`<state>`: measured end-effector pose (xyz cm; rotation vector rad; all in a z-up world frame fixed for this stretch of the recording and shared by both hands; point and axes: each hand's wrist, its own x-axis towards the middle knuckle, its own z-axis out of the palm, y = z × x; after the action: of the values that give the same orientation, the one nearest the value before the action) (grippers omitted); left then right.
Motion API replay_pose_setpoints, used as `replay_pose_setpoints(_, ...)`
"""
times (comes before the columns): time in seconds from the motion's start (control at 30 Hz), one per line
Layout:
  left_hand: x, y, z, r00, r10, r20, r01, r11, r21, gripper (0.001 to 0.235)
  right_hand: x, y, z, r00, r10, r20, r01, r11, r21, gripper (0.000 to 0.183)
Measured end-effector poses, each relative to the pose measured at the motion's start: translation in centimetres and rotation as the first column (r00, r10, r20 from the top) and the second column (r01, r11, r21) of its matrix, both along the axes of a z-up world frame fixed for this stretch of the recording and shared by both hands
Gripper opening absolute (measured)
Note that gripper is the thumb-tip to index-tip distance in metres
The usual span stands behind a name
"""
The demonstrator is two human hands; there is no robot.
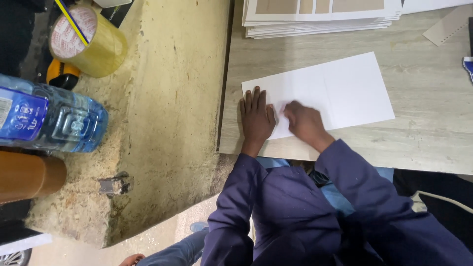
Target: Manually folding paper edges over cardboard bases and pressing them down to assemble book covers.
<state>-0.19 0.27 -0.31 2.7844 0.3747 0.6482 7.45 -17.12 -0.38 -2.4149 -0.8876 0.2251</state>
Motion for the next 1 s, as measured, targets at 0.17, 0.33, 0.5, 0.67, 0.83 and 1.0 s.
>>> replay_pose_setpoints(0.17, -0.2, 0.0, 0.7, 1.000, -0.018, -0.008, 0.018, 1.000, -0.009, 0.051, 1.1, -5.7, 2.6, 1.000, 0.006, -0.022, -0.008, 0.996, -0.090, 0.025)
replay_pose_setpoints(0.33, -0.6, -0.1, 1.1, 1.000, -0.017, -0.010, 0.017, 1.000, 0.003, 0.051, 14.4, -12.9, 0.6, 0.899, -0.374, 0.228, 0.423, 0.877, -0.229, 0.029)
replay_pose_setpoints(0.5, 0.1, -0.3, 0.6, 1.000, 0.016, -0.009, -0.015, 0.999, 0.051, 0.050, 17.4, -12.6, -0.8, 0.853, -0.433, 0.291, 0.510, 0.809, -0.292, 0.035)
replay_pose_setpoints(0.67, 0.5, -0.3, 0.2, 1.000, 0.008, -0.011, -0.007, 0.999, 0.049, 0.050, 5.3, -0.9, 3.6, 0.977, -0.170, 0.125, 0.193, 0.961, -0.197, 0.047)
replay_pose_setpoints(0.83, -0.1, 0.1, 0.6, 1.000, -0.016, -0.017, 0.017, 1.000, 0.019, 0.051, 5.0, 2.5, 4.5, 0.995, -0.006, 0.103, 0.021, 0.989, -0.144, 0.038)
replay_pose_setpoints(1.0, -0.4, -0.1, 1.4, 0.998, -0.019, -0.062, 0.017, 0.999, -0.027, 0.054, 14.8, -6.8, 2.6, 0.922, -0.271, 0.278, 0.346, 0.898, -0.272, 0.053)
